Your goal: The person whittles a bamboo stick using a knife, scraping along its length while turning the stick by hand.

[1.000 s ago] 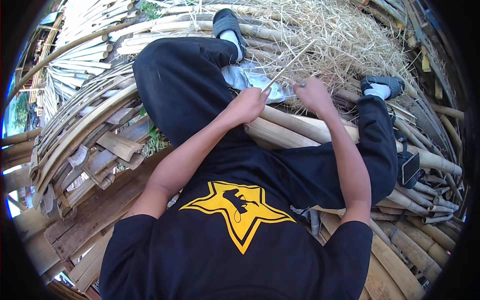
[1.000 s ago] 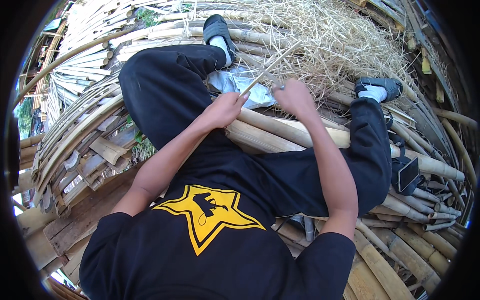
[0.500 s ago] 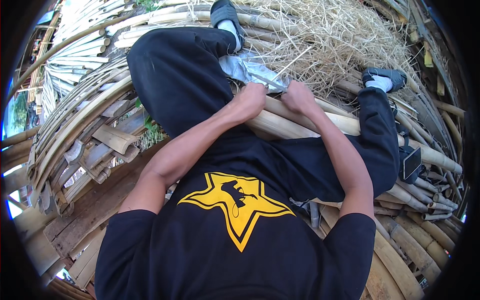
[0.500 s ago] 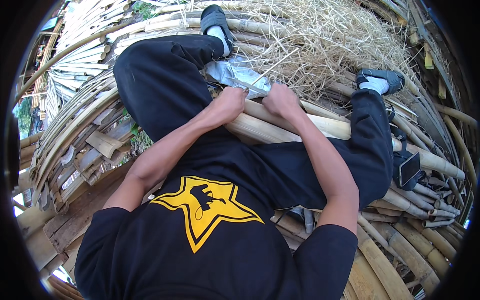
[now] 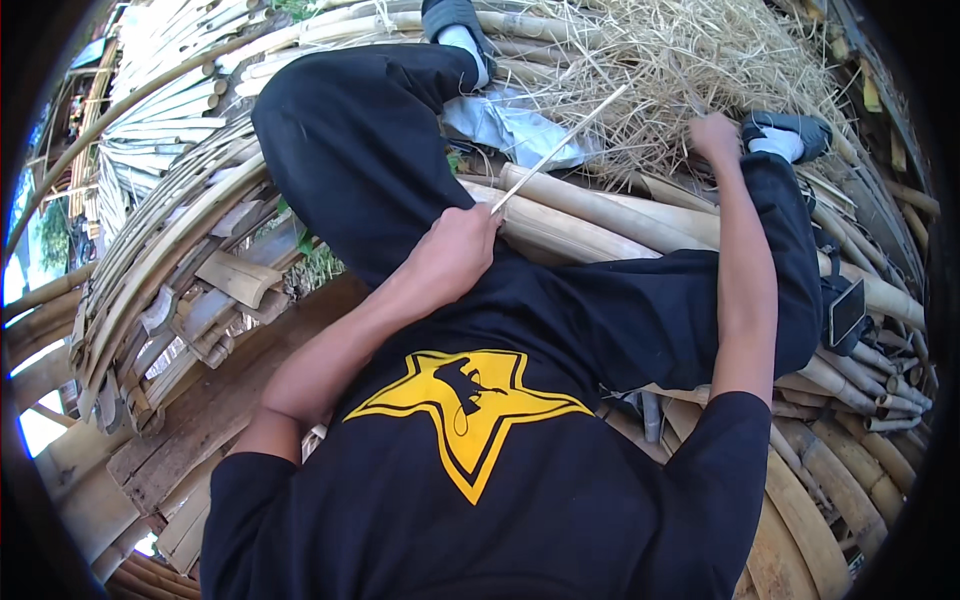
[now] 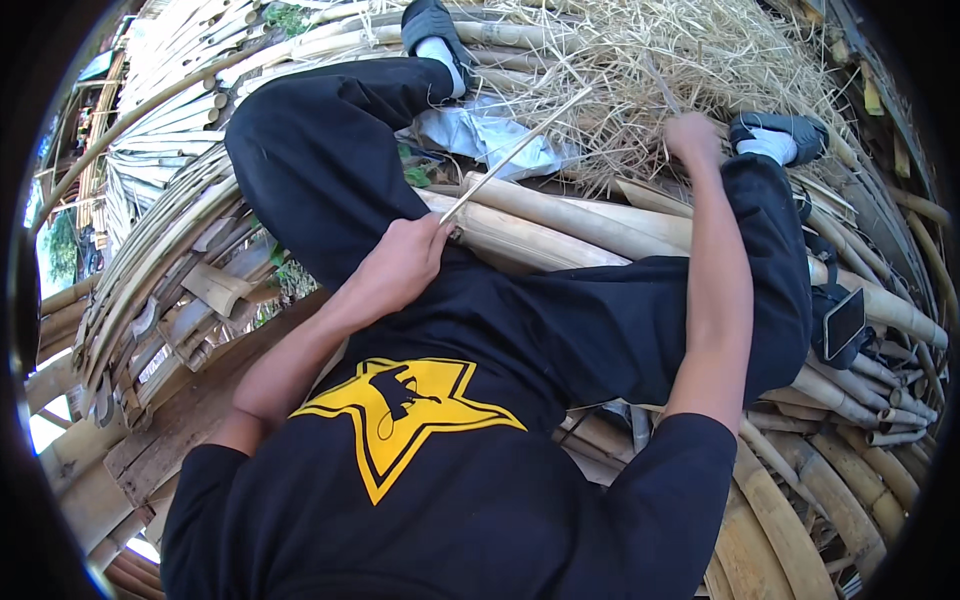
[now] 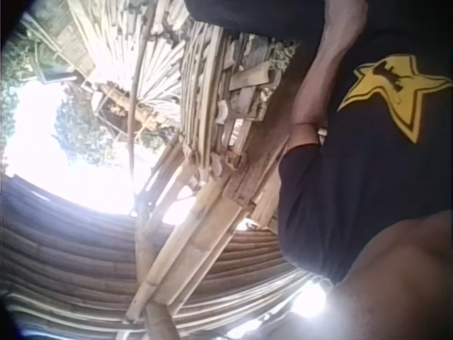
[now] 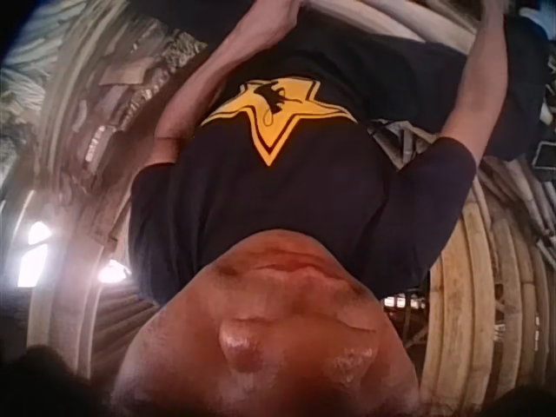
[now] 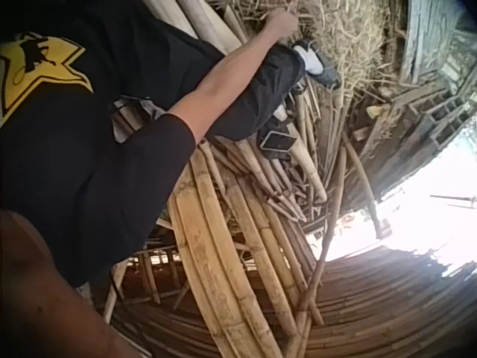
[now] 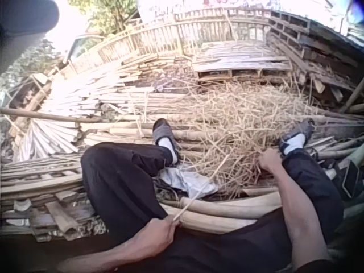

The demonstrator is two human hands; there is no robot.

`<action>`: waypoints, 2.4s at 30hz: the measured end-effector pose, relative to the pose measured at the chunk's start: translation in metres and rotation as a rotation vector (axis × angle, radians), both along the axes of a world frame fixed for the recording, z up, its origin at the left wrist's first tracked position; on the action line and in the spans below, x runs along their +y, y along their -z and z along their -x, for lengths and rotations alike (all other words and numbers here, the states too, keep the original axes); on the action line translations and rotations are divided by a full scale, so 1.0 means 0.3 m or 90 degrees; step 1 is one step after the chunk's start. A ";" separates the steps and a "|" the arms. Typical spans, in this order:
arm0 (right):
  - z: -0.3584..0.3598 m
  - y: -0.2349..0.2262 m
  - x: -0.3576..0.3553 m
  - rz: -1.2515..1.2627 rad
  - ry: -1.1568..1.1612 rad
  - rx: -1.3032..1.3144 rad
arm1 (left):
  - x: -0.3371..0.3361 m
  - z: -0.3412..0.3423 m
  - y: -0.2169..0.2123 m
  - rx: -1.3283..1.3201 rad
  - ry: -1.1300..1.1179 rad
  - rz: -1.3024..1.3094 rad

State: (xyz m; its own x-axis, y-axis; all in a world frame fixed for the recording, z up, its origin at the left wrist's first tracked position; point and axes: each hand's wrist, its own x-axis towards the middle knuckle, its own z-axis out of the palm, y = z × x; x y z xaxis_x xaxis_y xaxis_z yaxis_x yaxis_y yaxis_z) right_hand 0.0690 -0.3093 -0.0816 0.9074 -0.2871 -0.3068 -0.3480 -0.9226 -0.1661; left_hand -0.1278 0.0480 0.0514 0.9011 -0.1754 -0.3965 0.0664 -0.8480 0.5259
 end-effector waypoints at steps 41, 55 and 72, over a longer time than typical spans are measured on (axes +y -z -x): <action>0.232 -0.065 0.476 -0.159 -0.292 0.022 | -0.083 -0.183 0.155 -0.155 0.139 -0.175; -0.006 -0.056 0.067 -0.055 0.057 -0.020 | 0.030 -0.012 -0.075 -0.023 -0.025 -0.033; 0.273 -0.216 0.530 -0.250 -0.297 0.081 | -0.085 -0.255 0.065 -0.029 0.022 0.031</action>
